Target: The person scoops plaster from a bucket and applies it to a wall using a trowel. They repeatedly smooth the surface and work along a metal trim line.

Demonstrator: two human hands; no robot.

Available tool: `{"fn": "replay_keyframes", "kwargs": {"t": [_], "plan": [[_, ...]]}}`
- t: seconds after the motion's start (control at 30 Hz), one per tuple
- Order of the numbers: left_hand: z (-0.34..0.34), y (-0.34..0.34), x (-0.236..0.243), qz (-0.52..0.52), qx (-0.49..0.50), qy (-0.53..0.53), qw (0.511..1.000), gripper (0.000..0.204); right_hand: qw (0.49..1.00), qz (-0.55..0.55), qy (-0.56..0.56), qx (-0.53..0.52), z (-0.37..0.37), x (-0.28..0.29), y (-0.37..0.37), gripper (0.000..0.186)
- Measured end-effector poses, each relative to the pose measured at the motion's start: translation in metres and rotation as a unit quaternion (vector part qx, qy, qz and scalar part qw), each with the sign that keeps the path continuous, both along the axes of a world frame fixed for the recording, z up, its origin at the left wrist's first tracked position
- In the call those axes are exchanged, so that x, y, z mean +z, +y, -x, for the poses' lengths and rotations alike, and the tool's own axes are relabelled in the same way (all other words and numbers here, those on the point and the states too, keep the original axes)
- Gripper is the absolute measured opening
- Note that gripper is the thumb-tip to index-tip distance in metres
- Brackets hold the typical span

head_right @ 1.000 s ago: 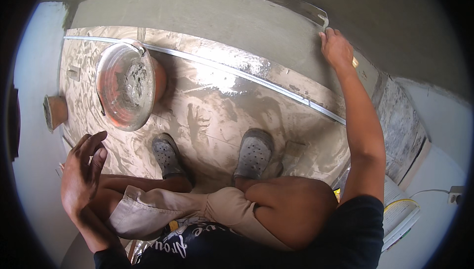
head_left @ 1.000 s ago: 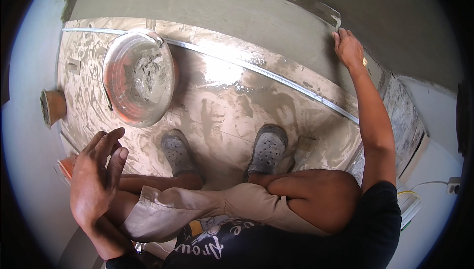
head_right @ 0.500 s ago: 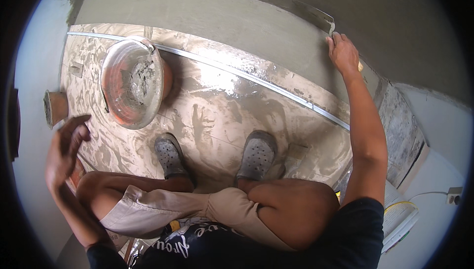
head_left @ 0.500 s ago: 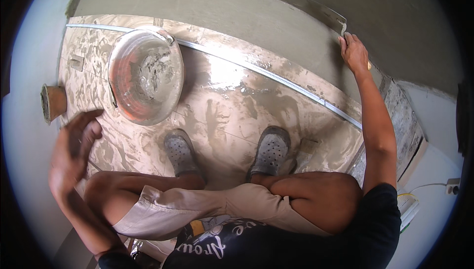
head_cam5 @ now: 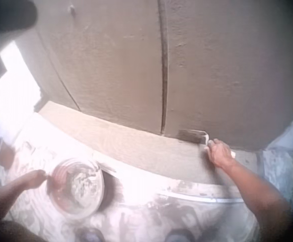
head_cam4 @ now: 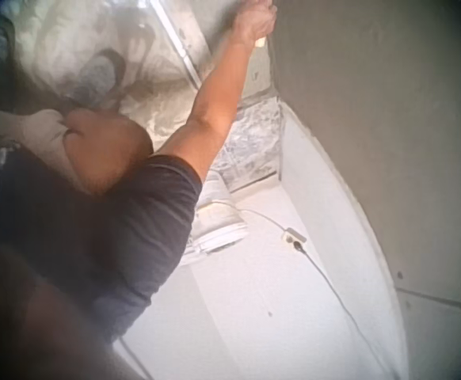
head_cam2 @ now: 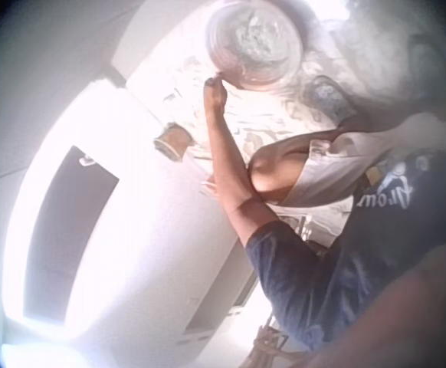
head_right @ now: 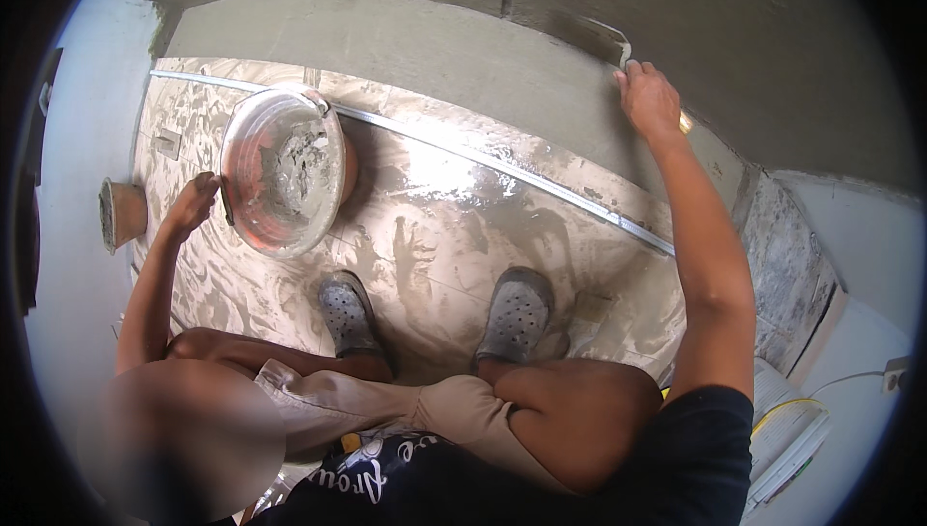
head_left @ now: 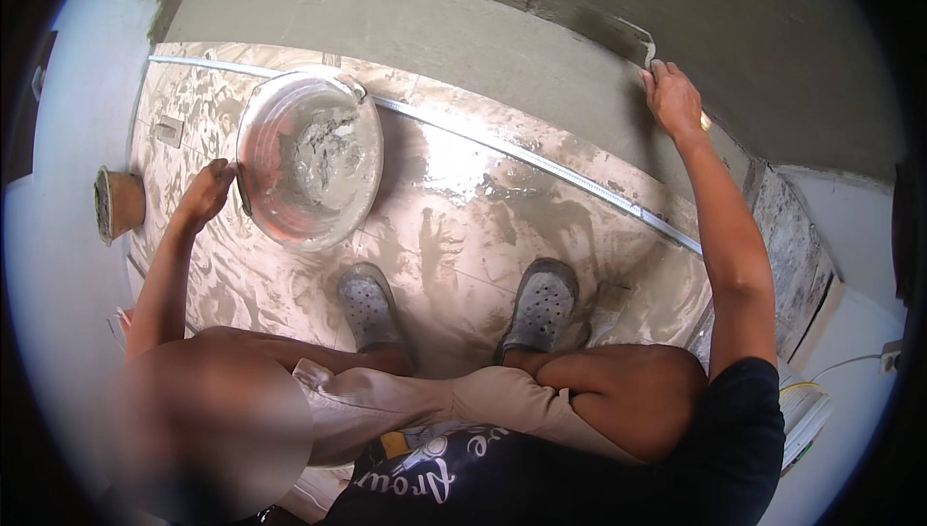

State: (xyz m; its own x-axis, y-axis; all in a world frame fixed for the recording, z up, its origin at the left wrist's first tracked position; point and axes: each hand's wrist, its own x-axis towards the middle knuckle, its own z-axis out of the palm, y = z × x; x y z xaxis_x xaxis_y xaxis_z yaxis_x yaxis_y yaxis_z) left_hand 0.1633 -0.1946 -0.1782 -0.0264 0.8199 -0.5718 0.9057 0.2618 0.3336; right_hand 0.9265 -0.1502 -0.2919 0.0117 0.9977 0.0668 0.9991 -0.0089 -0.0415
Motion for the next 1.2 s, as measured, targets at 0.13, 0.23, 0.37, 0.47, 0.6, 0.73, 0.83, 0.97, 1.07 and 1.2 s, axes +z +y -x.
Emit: {"fn": "replay_keyframes", "kwargs": {"t": [0.13,0.23,0.37,0.47,0.6,0.73,0.83,0.97,1.07,1.2], "plan": [[-0.017,0.002,-0.008,0.039,0.165,-0.146,0.975,0.048,0.996,-0.048,0.074,0.020,0.007,0.031,-0.016,0.035],[-0.035,0.018,0.014,0.069,0.082,-0.115,0.988,0.051,0.983,-0.070,0.159,0.067,0.034,0.054,-0.030,0.036],[-0.066,0.022,0.052,0.076,0.138,-0.131,0.979,0.057,0.938,0.169,0.299,0.044,0.086,0.111,-0.046,0.037],[-0.096,0.019,0.070,0.061,0.109,-0.157,0.980,0.063,0.858,0.262,0.426,0.118,0.136,0.152,-0.059,0.038],[-0.133,0.020,0.086,0.070,0.062,-0.140,0.986,0.053,0.802,0.379,0.427,0.176,0.198,0.166,-0.061,0.039],[-0.160,0.021,0.097,0.083,0.017,-0.136,0.987,0.051,0.808,0.383,0.377,0.243,0.250,0.139,-0.050,0.041],[-0.173,0.020,0.100,0.066,0.009,-0.115,0.991,0.051,0.790,0.375,0.395,0.283,0.275,0.122,-0.050,0.043],[-0.180,0.020,0.101,0.045,0.006,-0.128,0.991,0.044,0.691,0.499,0.470,0.228,0.294,0.113,-0.055,0.045],[-0.180,0.020,0.102,0.040,0.005,-0.119,0.992,0.044,0.661,0.535,0.482,0.210,0.303,0.111,-0.058,0.046],[-0.180,0.020,0.100,0.040,0.015,-0.121,0.992,0.044,0.656,0.534,0.486,0.220,0.316,0.103,-0.058,0.046]]}}
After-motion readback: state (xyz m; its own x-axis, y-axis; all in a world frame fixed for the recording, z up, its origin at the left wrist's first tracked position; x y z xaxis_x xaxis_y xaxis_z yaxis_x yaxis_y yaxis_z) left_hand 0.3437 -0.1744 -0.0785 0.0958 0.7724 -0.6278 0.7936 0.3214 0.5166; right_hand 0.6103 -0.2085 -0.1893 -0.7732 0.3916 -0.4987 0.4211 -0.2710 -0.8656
